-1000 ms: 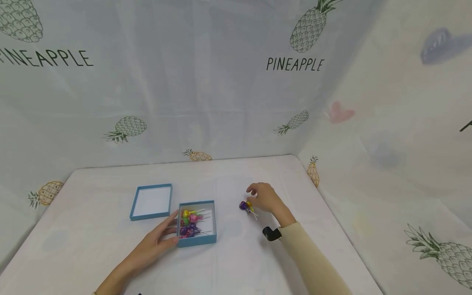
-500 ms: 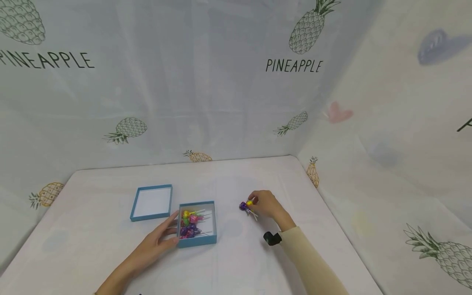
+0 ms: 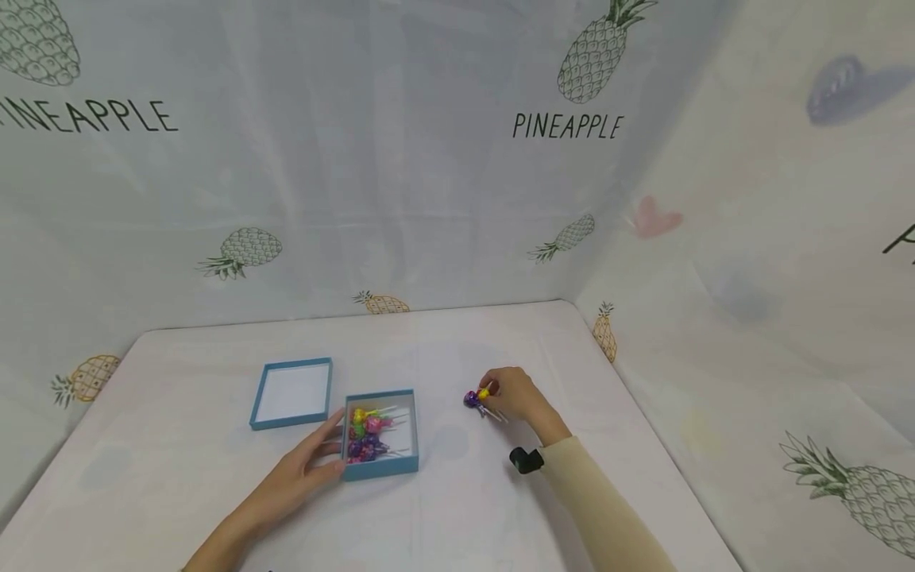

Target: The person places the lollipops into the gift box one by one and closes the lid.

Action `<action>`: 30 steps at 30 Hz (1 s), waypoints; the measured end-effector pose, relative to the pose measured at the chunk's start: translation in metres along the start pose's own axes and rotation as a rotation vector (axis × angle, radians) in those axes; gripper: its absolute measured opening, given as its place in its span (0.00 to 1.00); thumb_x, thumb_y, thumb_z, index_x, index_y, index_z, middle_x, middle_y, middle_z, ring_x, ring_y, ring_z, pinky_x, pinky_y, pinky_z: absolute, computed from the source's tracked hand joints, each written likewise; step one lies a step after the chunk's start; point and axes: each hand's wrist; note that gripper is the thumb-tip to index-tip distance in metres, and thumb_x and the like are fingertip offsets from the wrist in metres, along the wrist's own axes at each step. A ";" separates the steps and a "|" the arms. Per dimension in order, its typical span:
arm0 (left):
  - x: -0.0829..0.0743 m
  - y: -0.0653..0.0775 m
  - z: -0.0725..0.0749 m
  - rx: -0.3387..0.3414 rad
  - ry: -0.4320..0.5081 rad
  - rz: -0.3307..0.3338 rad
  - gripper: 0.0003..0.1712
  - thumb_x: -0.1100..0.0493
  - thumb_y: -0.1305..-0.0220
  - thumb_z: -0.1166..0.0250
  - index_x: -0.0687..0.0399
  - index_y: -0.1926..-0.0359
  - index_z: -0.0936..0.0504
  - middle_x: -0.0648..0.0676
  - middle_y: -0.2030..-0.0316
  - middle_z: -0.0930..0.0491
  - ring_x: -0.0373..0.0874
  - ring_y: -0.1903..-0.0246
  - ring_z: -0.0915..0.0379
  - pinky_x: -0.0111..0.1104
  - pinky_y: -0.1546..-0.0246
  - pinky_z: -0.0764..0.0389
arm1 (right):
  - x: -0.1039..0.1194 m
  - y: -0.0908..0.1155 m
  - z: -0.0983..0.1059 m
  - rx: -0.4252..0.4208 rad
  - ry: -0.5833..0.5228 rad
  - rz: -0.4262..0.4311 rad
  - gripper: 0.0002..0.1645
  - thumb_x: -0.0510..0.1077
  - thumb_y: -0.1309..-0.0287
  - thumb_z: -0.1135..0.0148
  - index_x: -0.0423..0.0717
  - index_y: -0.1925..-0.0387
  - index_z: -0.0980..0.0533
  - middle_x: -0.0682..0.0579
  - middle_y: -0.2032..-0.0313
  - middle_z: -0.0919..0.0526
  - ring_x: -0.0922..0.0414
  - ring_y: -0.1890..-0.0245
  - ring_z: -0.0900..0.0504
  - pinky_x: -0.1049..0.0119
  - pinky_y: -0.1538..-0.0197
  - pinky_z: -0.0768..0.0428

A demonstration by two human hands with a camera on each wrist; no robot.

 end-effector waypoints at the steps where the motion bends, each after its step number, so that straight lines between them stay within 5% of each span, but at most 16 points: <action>1: 0.000 0.000 0.000 0.001 0.003 -0.001 0.48 0.45 0.29 0.29 0.29 0.16 0.43 0.57 0.24 0.33 0.52 0.30 0.29 0.23 0.44 0.23 | 0.000 0.000 0.000 -0.002 0.002 -0.001 0.11 0.35 0.38 0.27 0.41 0.53 0.14 0.50 0.62 0.13 0.57 0.63 0.15 0.57 0.57 0.15; 12: 0.001 0.000 0.000 0.004 0.023 0.001 0.48 0.45 0.29 0.28 0.29 0.16 0.43 0.56 0.24 0.33 0.51 0.31 0.29 0.24 0.43 0.22 | 0.007 -0.001 0.011 -0.057 0.060 0.068 0.11 0.32 0.38 0.28 0.40 0.54 0.14 0.48 0.61 0.12 0.55 0.63 0.16 0.56 0.57 0.16; 18: 0.002 0.000 0.000 -0.001 0.012 0.003 0.48 0.45 0.29 0.28 0.28 0.16 0.43 0.57 0.24 0.33 0.51 0.31 0.29 0.34 0.38 0.19 | 0.035 0.001 0.024 -0.060 0.078 0.136 0.12 0.34 0.36 0.27 0.41 0.51 0.14 0.50 0.59 0.12 0.57 0.63 0.16 0.59 0.55 0.15; 30: 0.003 0.000 0.002 0.011 0.015 -0.002 0.47 0.45 0.29 0.29 0.26 0.16 0.43 0.56 0.23 0.34 0.51 0.30 0.29 0.25 0.42 0.22 | 0.094 -0.001 0.026 -0.029 0.072 0.253 0.16 0.36 0.36 0.25 0.43 0.48 0.15 0.54 0.56 0.13 0.59 0.59 0.16 0.71 0.58 0.16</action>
Point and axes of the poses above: each hand's wrist, its own y-axis away from the middle knuckle, its own z-axis out of the back of the hand, x = y × z
